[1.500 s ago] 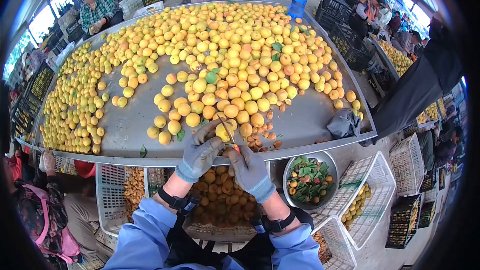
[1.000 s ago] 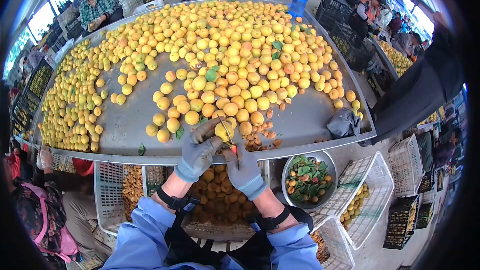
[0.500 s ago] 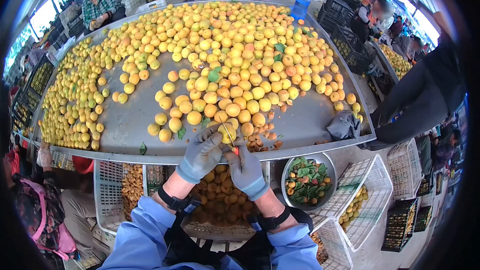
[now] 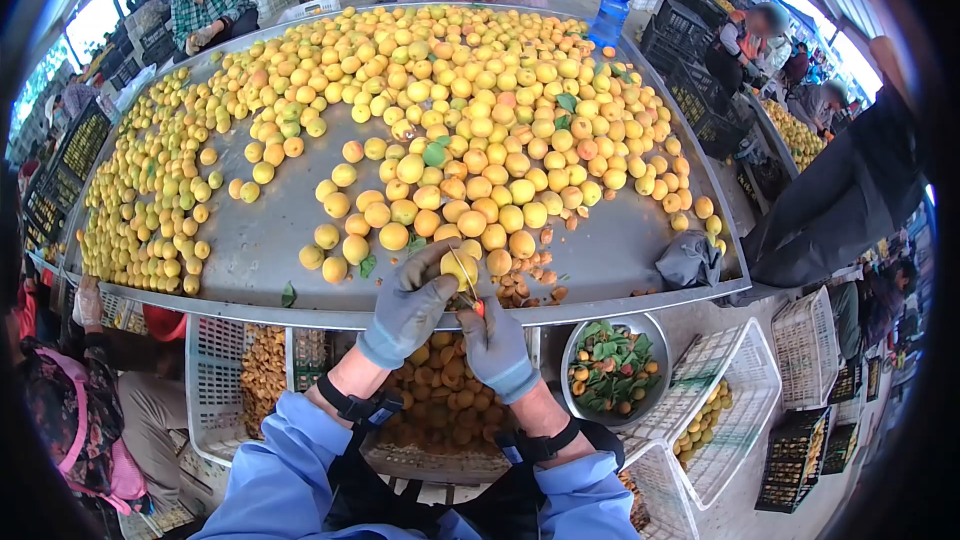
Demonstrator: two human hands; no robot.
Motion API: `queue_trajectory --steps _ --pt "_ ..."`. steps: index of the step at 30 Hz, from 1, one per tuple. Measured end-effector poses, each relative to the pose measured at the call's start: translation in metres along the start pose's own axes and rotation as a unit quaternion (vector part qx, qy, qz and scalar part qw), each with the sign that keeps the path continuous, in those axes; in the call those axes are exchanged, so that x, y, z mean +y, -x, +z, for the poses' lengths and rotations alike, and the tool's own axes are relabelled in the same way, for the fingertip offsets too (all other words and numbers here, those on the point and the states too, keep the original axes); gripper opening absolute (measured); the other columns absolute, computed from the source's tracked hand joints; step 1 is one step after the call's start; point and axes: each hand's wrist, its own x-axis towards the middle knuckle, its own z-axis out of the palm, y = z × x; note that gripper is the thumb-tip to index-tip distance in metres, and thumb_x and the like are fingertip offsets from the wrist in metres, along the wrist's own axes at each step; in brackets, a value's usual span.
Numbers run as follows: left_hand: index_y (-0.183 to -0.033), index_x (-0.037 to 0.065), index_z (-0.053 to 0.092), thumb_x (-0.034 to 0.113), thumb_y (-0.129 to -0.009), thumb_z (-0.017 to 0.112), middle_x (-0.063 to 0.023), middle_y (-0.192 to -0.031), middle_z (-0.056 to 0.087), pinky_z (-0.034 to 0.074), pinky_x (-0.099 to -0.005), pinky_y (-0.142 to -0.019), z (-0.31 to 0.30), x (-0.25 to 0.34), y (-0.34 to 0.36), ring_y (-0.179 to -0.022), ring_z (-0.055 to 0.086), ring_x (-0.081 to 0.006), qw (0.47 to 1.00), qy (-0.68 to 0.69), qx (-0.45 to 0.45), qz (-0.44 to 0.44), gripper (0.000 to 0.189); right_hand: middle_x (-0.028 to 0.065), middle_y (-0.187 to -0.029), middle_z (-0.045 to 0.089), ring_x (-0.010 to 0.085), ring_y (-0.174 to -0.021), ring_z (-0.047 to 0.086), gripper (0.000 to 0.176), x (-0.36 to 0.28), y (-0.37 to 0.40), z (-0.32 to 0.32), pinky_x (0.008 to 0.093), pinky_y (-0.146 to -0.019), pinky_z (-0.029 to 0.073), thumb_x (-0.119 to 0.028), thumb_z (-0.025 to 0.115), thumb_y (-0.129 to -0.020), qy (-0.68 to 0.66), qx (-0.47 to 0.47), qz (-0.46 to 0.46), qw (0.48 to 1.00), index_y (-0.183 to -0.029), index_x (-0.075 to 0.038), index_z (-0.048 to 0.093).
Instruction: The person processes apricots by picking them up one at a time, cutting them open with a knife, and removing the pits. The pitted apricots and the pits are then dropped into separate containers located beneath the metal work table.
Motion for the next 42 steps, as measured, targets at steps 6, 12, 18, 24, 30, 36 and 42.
queue_trajectory --steps 6,12,18,24,30,36,42 --pt "-0.142 -0.005 0.043 0.005 -0.092 0.068 -0.0094 -0.122 0.061 0.052 -0.0278 -0.093 0.006 0.007 -0.001 -0.11 0.06 -0.0133 0.997 -0.068 0.013 0.044 0.057 0.0183 -0.068 0.062 0.038 -0.063 0.064 0.018 0.009 0.002 0.0 0.0405 -0.056 0.047 -0.016 0.057 -0.098 0.015 0.019 -0.046 0.999 -0.102 0.001 0.058" --pt "-0.143 -0.005 0.041 0.003 -0.091 0.069 -0.0128 -0.127 0.059 0.053 -0.03 -0.093 0.002 0.01 -0.002 -0.114 0.06 -0.0158 0.994 -0.099 -0.012 0.037 0.06 0.0188 -0.068 0.061 0.0382 -0.063 0.064 0.017 0.006 0.004 -0.003 0.0406 -0.056 0.047 -0.016 0.057 -0.098 0.029 0.017 -0.056 0.998 -0.099 0.001 0.057" --pt "-0.144 -0.004 0.041 0.001 -0.091 0.068 -0.0141 -0.129 0.059 0.053 -0.0315 -0.095 0.001 0.016 -0.002 -0.115 0.06 -0.0168 0.988 -0.141 -0.018 0.058 0.06 0.0181 -0.068 0.061 0.0376 -0.063 0.063 0.015 0.001 0.006 -0.005 0.0398 -0.057 0.048 -0.015 0.058 -0.097 0.041 0.01 -0.029 0.999 -0.098 0.0 0.056" --pt "-0.147 -0.003 0.039 0.0 -0.092 0.066 -0.0146 -0.13 0.058 0.052 -0.0322 -0.097 0.004 0.026 -0.002 -0.116 0.059 -0.0171 0.983 -0.173 -0.037 0.051 0.061 0.0177 -0.068 0.06 0.0366 -0.063 0.063 0.015 -0.003 0.008 -0.007 0.0392 -0.057 0.048 -0.015 0.058 -0.097 0.029 0.002 -0.023 0.999 -0.098 0.0 0.056" --pt "-0.148 -0.003 0.037 -0.001 -0.09 0.069 -0.0145 -0.143 0.05 0.049 -0.0344 -0.103 -0.003 0.021 -0.004 -0.129 0.051 -0.0209 0.974 -0.207 -0.046 0.079 0.066 0.0182 -0.068 0.061 0.0354 -0.063 0.064 0.017 -0.014 0.011 -0.01 0.0391 -0.057 0.049 -0.015 0.059 -0.097 0.041 -0.002 -0.007 0.999 -0.099 0.002 0.057" --pt "-0.149 -0.005 0.034 -0.001 -0.088 0.072 -0.0148 -0.15 0.044 0.047 -0.0358 -0.106 -0.003 0.024 -0.006 -0.134 0.047 -0.0246 0.971 -0.218 -0.062 0.079 0.072 0.0185 -0.07 0.064 0.0349 -0.066 0.067 0.022 -0.02 0.013 -0.01 0.0391 -0.058 0.05 -0.019 0.059 -0.098 0.039 0.006 0.028 0.999 -0.099 0.003 0.058" --pt "-0.149 -0.004 0.036 0.001 -0.086 0.075 -0.0157 -0.149 0.046 0.049 -0.0354 -0.104 0.001 0.031 -0.004 -0.133 0.05 -0.0241 0.976 -0.198 -0.053 0.076 0.074 0.0182 -0.07 0.065 0.0365 -0.067 0.067 0.024 -0.018 0.014 -0.011 0.0407 -0.059 0.05 -0.022 0.058 -0.099 0.026 -0.006 0.032 0.999 -0.097 0.002 0.058"
